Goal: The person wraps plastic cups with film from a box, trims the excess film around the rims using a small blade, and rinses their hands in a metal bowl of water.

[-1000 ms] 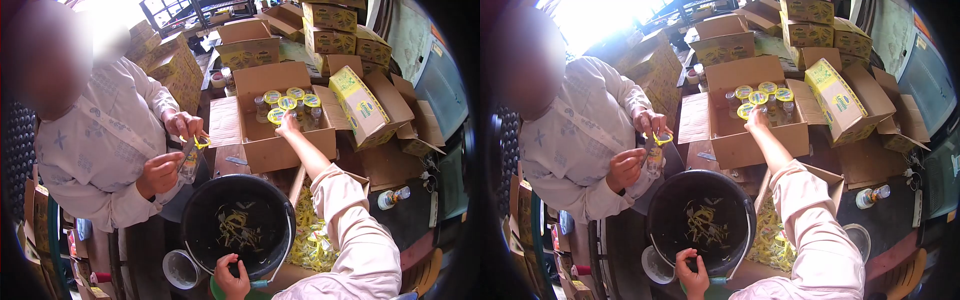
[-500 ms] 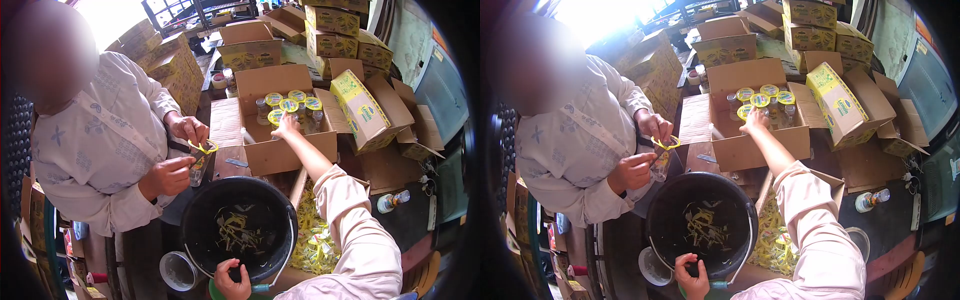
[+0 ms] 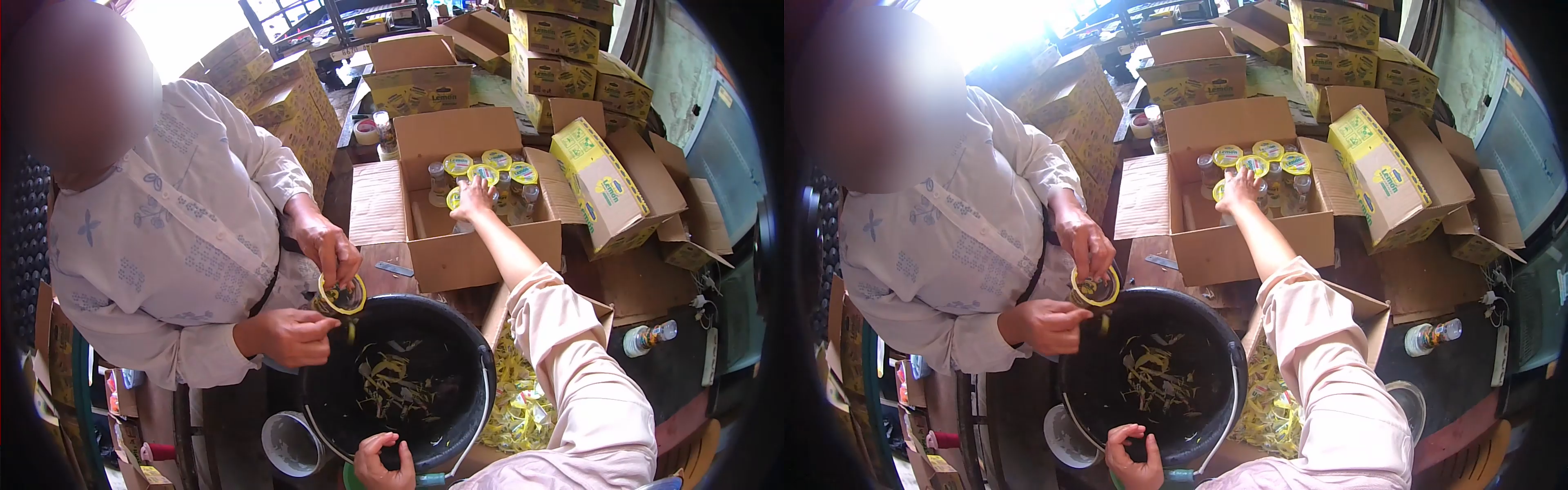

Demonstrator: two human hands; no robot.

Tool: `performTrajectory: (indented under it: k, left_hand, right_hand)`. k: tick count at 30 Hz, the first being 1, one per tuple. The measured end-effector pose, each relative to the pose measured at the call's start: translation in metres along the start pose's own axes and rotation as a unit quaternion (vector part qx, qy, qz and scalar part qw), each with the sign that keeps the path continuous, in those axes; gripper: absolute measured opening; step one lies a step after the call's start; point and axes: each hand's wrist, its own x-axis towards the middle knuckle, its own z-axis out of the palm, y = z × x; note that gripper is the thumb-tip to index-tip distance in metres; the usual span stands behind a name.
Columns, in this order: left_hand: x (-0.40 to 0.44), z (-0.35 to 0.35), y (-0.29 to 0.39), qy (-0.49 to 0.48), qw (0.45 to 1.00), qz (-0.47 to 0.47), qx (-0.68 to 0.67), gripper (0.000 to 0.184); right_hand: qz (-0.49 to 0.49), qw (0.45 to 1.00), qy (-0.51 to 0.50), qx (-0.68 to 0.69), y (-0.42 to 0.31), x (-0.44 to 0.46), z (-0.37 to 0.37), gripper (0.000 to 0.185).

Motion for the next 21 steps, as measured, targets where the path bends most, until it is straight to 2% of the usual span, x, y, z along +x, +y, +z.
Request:
performTrajectory:
  k: [1, 4, 5, 6, 9, 13, 14, 16, 19, 21]
  left_hand:
    - [0.001, 0.000, 0.000, 0.002, 1.000, 0.007, 0.005, 0.024]
    - [0.001, -0.001, 0.000, 0.001, 1.000, 0.006, -0.004, 0.023]
    - [-0.001, 0.000, -0.002, -0.002, 1.000, 0.003, -0.001, 0.025]
    - [-0.004, 0.002, -0.005, -0.006, 1.000, 0.000, 0.003, 0.027]
    - [-0.009, 0.006, -0.017, 0.006, 1.000, 0.011, -0.011, 0.029]
    - [-0.009, 0.003, -0.012, 0.029, 0.999, 0.018, -0.039, 0.026]
    - [-0.009, 0.002, -0.011, 0.030, 0.998, 0.018, -0.044, 0.026]
    - [-0.010, 0.000, -0.011, 0.031, 0.997, 0.031, -0.062, 0.026]
    - [-0.012, -0.003, -0.008, 0.046, 0.993, 0.042, -0.103, 0.025]
    - [-0.012, -0.003, -0.012, 0.066, 0.989, 0.056, -0.120, 0.024]
  right_hand:
    - [-0.003, 1.000, -0.003, 0.003, 0.001, -0.002, -0.006, 0.075]
    - [0.001, 0.988, 0.039, 0.149, 0.007, -0.005, -0.015, 0.070]
    - [0.004, 0.979, 0.103, 0.175, 0.007, -0.003, -0.018, 0.068]
    - [-0.010, 0.972, 0.118, 0.203, 0.009, -0.001, -0.024, 0.068]
    - [-0.104, 0.942, 0.171, 0.271, 0.011, -0.015, -0.064, 0.066]
    - [-0.228, 0.875, 0.204, 0.376, 0.026, -0.085, -0.133, 0.066]
    - [-0.263, 0.874, 0.242, 0.329, 0.035, -0.113, -0.152, 0.065]
    - [-0.274, 0.845, 0.197, 0.414, 0.053, -0.175, -0.184, 0.065]
    - [-0.276, 0.865, 0.046, 0.417, 0.098, -0.274, -0.221, 0.065]
    - [-0.306, 0.871, 0.020, 0.385, 0.132, -0.329, -0.216, 0.068]
